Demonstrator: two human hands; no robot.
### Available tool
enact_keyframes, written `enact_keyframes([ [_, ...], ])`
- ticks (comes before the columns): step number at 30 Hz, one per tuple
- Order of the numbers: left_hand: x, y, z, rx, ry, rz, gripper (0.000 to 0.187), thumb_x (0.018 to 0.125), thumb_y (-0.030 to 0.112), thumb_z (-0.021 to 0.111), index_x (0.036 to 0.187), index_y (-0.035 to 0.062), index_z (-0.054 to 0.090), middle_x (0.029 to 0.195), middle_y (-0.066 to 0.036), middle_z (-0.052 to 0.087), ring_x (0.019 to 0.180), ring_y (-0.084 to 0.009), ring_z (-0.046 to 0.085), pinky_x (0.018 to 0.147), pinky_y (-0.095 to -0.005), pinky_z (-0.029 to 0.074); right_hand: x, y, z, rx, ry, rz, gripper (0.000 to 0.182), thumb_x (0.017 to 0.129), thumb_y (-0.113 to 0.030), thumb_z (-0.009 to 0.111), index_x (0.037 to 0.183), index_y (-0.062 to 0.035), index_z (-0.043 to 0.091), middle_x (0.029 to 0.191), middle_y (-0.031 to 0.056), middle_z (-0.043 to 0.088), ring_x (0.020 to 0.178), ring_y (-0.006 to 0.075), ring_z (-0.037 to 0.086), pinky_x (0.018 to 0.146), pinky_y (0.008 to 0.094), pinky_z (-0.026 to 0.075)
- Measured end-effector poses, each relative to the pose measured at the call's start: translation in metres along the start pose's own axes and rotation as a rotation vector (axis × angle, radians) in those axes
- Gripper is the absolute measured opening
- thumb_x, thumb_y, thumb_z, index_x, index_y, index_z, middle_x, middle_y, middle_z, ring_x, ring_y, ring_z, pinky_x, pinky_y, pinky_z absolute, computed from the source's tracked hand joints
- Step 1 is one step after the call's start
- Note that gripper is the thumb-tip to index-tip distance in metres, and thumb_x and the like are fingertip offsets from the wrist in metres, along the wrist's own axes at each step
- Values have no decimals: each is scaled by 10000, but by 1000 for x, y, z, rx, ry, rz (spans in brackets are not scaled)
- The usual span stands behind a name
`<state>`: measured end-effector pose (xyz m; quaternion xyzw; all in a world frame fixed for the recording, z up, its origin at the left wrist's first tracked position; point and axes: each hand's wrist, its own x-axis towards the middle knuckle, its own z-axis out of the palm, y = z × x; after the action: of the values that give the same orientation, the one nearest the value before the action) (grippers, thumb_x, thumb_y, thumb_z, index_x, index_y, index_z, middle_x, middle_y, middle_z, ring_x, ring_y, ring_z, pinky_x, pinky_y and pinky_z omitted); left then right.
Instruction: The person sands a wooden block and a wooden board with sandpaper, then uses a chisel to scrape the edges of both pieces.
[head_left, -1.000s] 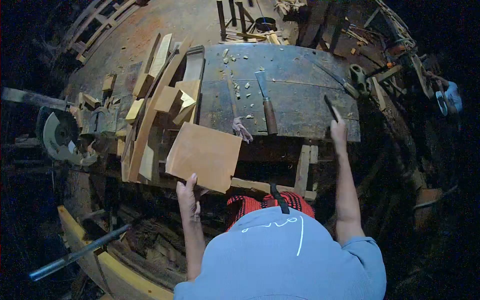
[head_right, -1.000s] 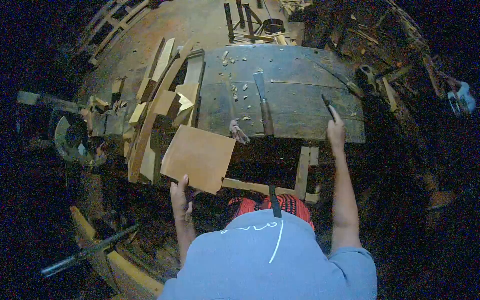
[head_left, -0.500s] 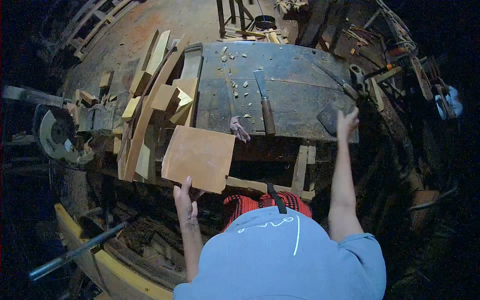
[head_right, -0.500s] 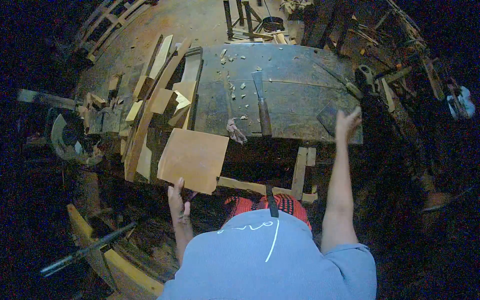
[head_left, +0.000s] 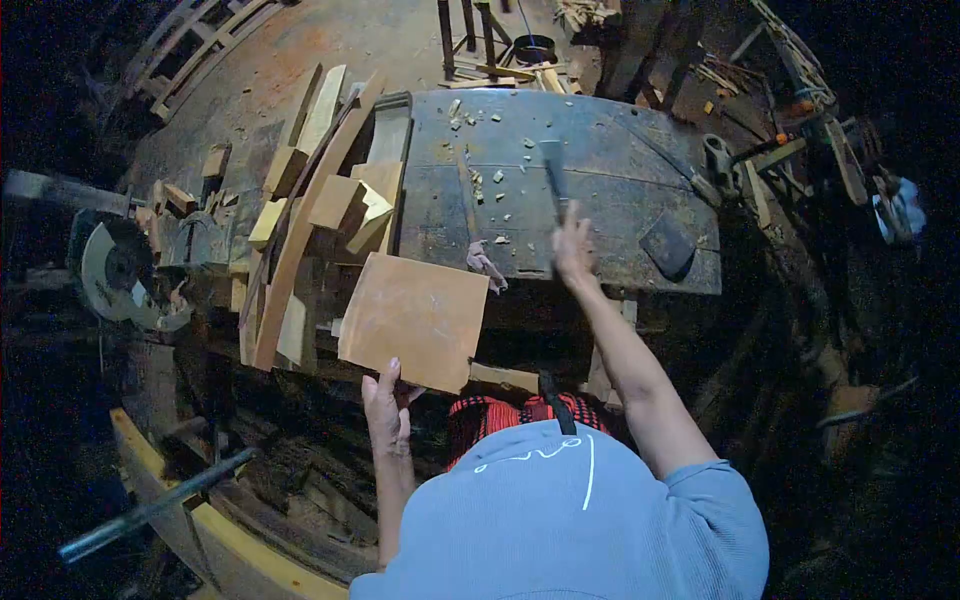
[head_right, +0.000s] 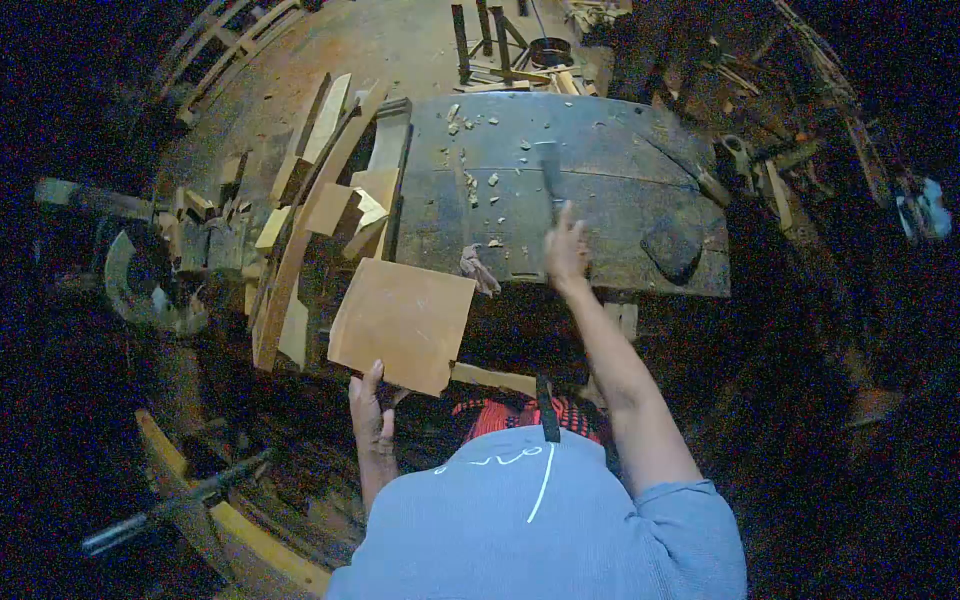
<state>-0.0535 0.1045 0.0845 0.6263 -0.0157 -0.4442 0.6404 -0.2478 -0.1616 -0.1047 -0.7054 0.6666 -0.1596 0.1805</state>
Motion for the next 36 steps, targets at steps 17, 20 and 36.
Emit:
enact_keyframes([
  [17,11,-17,-25,73,87,143,411,828,179,590,1169,31,414,1050,-96,572,845,-176,622,660,-327,547,-8,-122,9,-112,-327,-79,657,720,-484,647,1121,4,467,1128,214,475,1091,395,428,897,542,330],
  [20,-9,3,-18,114,129,14,423,814,177,609,1158,22,419,1068,-101,558,877,-179,606,684,-333,537,-14,-119,27,-51,-255,-72,565,720,-381,673,1081,3,471,1102,217,478,1067,398,436,876,542,340],
  [36,30,-15,18,66,-25,21,320,829,157,587,1095,50,446,1006,-80,573,814,-163,616,613,-297,545,40,81,-131,113,212,285,467,889,-153,375,1340,-63,296,1060,259,491,997,406,483,875,439,394],
])
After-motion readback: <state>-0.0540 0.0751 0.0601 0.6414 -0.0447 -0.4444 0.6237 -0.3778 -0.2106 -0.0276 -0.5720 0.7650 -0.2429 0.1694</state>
